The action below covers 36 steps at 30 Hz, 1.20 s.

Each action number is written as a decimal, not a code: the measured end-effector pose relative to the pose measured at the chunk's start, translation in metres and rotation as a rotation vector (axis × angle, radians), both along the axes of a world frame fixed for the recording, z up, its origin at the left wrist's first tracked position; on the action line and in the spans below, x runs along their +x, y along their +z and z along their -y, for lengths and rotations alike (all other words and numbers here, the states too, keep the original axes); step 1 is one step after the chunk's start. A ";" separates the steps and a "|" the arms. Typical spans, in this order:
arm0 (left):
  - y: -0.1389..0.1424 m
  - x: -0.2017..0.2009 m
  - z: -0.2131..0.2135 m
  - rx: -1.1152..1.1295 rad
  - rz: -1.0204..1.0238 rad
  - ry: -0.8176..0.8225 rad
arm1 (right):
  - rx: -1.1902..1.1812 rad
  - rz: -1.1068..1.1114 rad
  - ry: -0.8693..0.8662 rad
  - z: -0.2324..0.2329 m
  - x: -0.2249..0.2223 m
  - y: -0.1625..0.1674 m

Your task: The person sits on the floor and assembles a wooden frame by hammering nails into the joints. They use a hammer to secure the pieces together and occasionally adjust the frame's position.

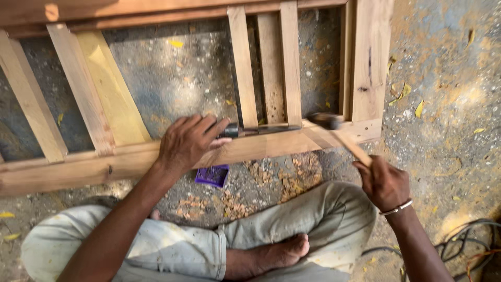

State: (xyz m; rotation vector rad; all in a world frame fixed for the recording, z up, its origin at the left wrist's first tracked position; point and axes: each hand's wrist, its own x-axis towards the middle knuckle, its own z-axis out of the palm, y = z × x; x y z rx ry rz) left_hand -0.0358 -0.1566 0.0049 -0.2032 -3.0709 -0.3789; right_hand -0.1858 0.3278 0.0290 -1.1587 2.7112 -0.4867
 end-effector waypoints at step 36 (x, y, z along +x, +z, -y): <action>0.246 0.294 -0.401 1.046 0.002 -0.040 | -1.146 0.606 -1.202 -0.265 0.413 0.185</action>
